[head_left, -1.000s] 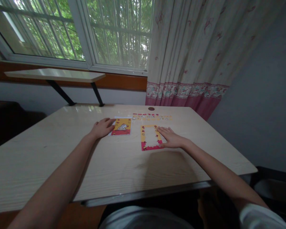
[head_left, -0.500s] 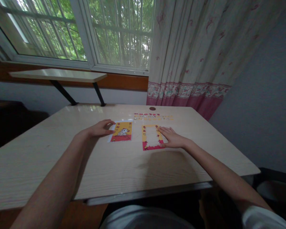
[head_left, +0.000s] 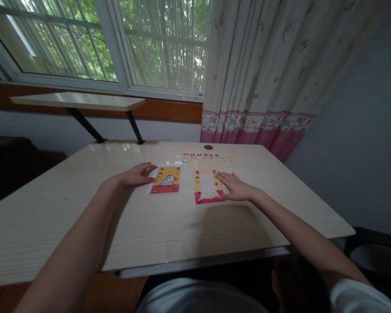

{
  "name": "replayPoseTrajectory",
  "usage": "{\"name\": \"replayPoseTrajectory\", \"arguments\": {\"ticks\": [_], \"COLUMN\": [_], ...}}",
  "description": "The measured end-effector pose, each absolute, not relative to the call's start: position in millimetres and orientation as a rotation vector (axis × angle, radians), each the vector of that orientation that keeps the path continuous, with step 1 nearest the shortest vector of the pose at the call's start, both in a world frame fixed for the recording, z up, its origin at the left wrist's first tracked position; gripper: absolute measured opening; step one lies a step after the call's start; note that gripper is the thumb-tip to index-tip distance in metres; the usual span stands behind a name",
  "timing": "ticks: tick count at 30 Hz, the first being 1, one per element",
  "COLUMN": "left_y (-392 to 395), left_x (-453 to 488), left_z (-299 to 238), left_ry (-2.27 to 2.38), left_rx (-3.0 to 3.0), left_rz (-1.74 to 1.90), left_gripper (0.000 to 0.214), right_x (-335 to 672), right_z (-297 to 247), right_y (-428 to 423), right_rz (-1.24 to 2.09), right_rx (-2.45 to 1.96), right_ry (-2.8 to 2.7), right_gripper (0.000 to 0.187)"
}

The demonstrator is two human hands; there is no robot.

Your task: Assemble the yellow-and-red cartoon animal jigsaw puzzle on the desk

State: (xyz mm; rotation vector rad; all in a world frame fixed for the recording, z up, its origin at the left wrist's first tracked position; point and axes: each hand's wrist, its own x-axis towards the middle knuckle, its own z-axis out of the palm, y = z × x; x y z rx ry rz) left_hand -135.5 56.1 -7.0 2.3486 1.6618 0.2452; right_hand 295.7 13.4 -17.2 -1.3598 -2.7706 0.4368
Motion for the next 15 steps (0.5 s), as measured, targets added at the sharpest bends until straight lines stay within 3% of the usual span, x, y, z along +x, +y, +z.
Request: {"name": "replayPoseTrajectory", "arguments": {"ticks": [15], "left_y": [65.3], "left_x": [-135.0], "left_z": [-15.7], "left_ry": [1.716], "left_rx": [2.445], "left_rz": [0.289], "left_gripper": [0.062], "right_x": [296.5], "right_z": [-18.4], "right_y": [14.1], "right_rz": [0.433], "right_rx": [-1.357], "right_ry": [-2.769], "right_gripper": [0.101]}}
